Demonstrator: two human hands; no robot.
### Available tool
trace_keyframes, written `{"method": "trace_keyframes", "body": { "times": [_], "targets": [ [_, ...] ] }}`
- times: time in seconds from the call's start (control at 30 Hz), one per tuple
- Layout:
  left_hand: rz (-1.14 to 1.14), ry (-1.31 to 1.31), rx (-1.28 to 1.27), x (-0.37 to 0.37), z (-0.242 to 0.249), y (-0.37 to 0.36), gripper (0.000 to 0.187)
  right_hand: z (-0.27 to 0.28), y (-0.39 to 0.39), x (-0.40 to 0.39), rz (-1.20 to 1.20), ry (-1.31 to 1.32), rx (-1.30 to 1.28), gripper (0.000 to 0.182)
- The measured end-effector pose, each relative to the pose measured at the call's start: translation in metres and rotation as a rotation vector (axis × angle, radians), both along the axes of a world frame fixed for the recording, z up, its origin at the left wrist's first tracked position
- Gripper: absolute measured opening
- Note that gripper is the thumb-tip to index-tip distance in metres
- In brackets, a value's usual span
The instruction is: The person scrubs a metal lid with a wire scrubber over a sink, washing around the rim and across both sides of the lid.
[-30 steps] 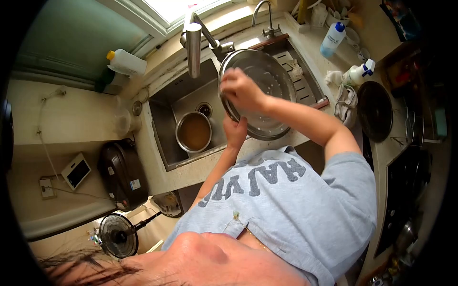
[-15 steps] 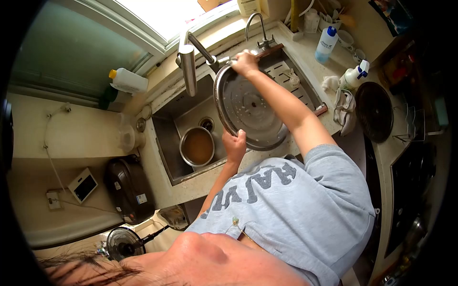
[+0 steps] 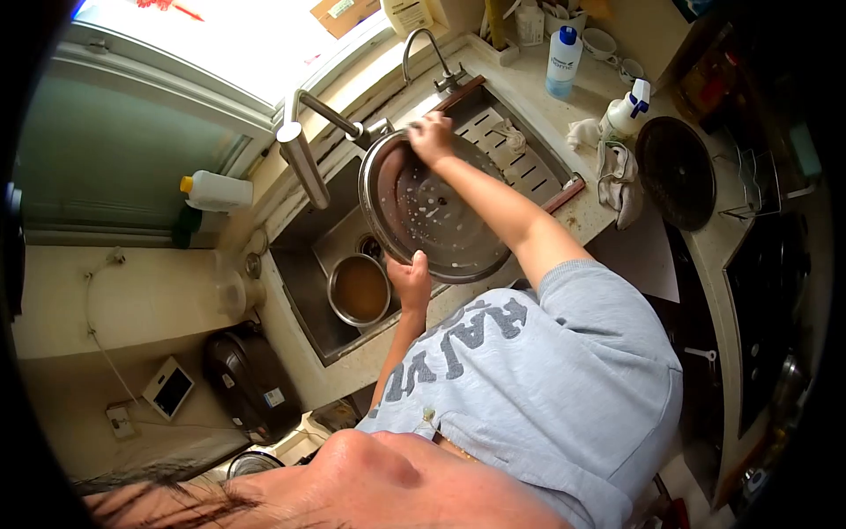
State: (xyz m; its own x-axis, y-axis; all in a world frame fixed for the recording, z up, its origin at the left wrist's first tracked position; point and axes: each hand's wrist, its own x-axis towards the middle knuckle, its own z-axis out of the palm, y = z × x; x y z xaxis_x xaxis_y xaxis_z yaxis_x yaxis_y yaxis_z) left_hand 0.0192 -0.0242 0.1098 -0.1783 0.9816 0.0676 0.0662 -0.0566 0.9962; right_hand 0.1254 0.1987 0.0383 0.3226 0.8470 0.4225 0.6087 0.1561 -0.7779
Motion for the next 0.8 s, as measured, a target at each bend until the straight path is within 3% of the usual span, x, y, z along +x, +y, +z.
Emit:
{"method": "trace_keyframes", "body": {
  "times": [0.07,0.13,0.2,0.27,0.33,0.4,0.47,0.5,0.53,0.6,0.67,0.73,0.77,0.8],
  "targets": [
    [0.093,-0.002,0.051,-0.001,-0.005,-0.001,0.033,-0.044,-0.007,0.037,-0.103,-0.111,-0.166,0.02],
    [0.105,-0.017,0.013,-0.005,-0.016,0.0,0.036,-0.069,-0.031,0.065,-0.139,-0.322,-0.405,0.022],
    [0.096,-0.143,-0.042,-0.006,-0.022,0.0,0.045,-0.068,-0.054,0.069,-0.144,-0.312,-0.409,0.024],
    [0.099,-0.175,-0.073,-0.008,-0.036,0.0,0.047,-0.027,-0.076,0.05,-0.129,-0.109,-0.371,0.028],
    [0.098,-0.205,-0.095,-0.008,-0.04,0.002,0.049,-0.126,-0.058,0.023,0.082,-0.16,-0.15,0.031],
    [0.153,-0.267,-0.103,-0.005,-0.039,-0.001,0.052,-0.078,-0.082,-0.002,0.371,-0.143,-0.003,0.031],
    [0.164,-0.287,-0.12,-0.002,-0.04,-0.004,0.053,0.016,-0.107,-0.015,0.544,-0.049,0.034,0.03],
    [0.18,-0.311,-0.132,-0.002,-0.04,-0.007,0.054,0.015,-0.097,-0.019,0.638,0.016,0.101,0.028],
    [0.178,-0.307,-0.139,-0.002,-0.039,-0.009,0.054,0.021,-0.086,-0.016,0.621,-0.06,-0.027,0.026],
    [0.208,-0.242,-0.158,-0.001,-0.038,-0.012,0.049,-0.039,-0.042,-0.005,0.406,0.03,-0.203,0.023],
    [0.249,-0.274,-0.162,0.003,-0.038,-0.012,0.05,-0.081,-0.022,0.033,0.037,-0.295,-0.281,0.022],
    [0.294,-0.315,-0.168,0.001,-0.04,-0.013,0.05,-0.093,-0.04,0.06,0.005,-0.42,-0.156,0.022],
    [0.298,-0.341,-0.181,0.0,-0.045,-0.014,0.05,-0.057,-0.064,0.054,-0.043,-0.325,-0.298,0.022],
    [0.302,-0.369,-0.189,0.0,-0.05,-0.013,0.05,-0.103,-0.066,0.052,0.019,-0.438,-0.232,0.023]
  ]
}}
